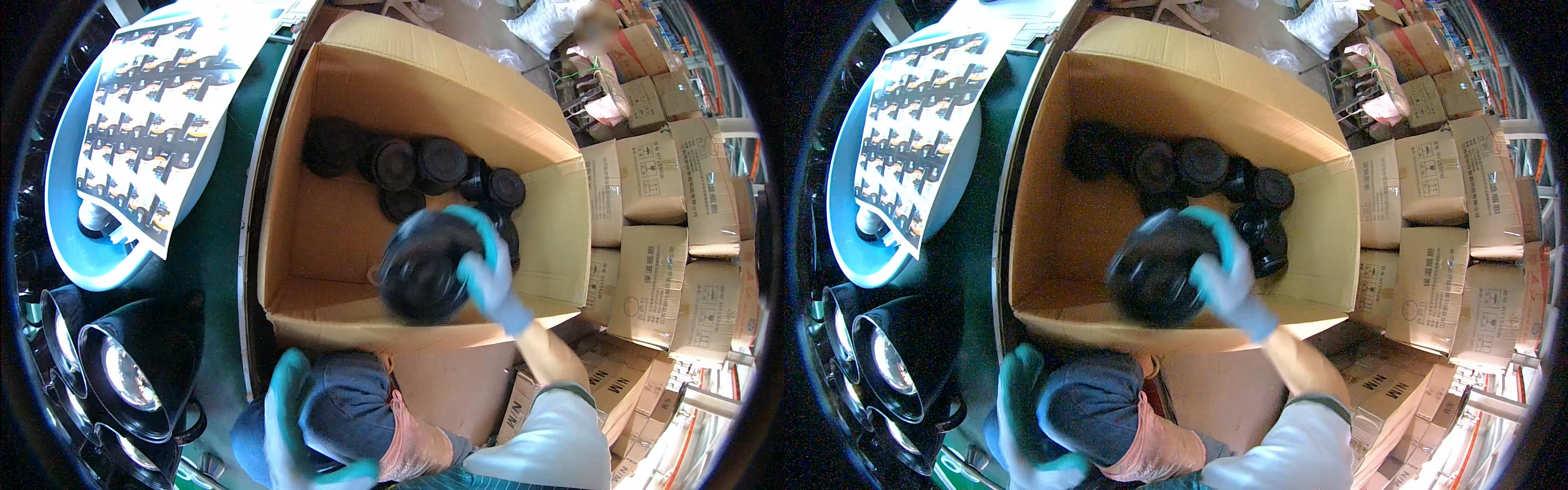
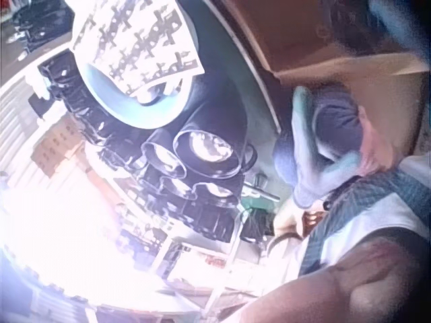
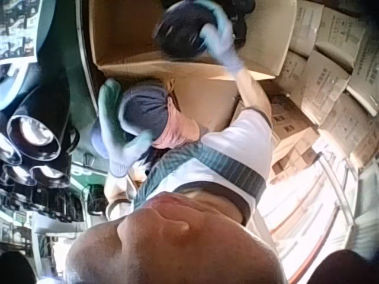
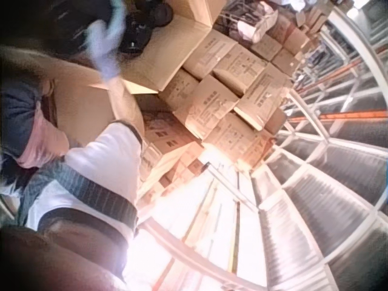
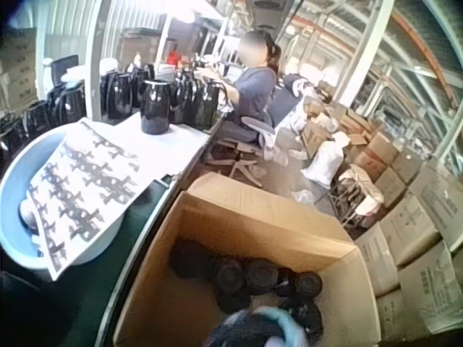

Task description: The person assembles black kettles by inserting a metal rod into the base and attaching a lid. They handle each kettle one at a time, place the finished units on a green table, and retrieve new kettles from a cardboard box.

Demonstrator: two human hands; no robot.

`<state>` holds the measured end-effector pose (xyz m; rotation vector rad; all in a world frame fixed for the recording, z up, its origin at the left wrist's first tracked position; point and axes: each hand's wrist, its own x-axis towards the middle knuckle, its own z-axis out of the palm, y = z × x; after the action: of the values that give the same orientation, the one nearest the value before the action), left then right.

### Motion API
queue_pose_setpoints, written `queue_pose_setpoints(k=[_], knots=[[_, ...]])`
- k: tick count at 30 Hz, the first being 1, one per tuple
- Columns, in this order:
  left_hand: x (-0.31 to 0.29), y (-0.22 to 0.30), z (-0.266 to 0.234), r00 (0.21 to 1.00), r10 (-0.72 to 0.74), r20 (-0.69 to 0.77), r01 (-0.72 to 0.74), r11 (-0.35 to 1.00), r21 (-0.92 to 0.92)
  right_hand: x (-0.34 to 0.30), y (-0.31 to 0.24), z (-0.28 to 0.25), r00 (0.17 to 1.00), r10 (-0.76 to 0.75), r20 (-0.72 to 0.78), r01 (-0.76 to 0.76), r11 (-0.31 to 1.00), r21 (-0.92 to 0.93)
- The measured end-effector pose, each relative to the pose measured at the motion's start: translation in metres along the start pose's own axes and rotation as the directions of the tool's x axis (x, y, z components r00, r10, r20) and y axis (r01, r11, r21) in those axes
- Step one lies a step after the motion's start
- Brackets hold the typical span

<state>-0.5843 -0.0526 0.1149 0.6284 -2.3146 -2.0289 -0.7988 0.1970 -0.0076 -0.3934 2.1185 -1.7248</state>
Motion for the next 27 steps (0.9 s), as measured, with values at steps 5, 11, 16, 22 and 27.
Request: queue_pose_setpoints(k=[5, 11, 16, 22, 27], knots=[[0.008, -0.003, -0.001, 0.961, -0.221, 0.165, 0.275, 0.805, -0.526, -0.038, -0.093, 0.071, 0.853, -0.086, 0.515, -0.154, 0.901, 0.405], [0.011, -0.018, -0.015, 0.951, -0.241, 0.193, 0.306, 0.824, -0.476, 0.130, 0.098, 0.075, 0.763, 0.503, 0.407, -0.609, 0.770, 0.190], [0.019, -0.020, -0.016, 0.941, -0.328, 0.086, 0.312, 0.737, -0.600, 0.235, 0.235, 0.143, 0.825, 0.547, 0.140, -0.477, 0.542, 0.692], [0.026, -0.025, -0.016, 0.923, -0.358, 0.140, 0.363, 0.689, -0.627, 0.294, 0.343, 0.161, 0.995, 0.035, -0.092, 0.055, 0.578, 0.814], [0.017, -0.020, -0.012, 0.898, -0.420, 0.127, 0.380, 0.598, -0.706, 0.258, 0.288, 0.187, 0.997, 0.077, 0.002, -0.047, 0.583, 0.811]])
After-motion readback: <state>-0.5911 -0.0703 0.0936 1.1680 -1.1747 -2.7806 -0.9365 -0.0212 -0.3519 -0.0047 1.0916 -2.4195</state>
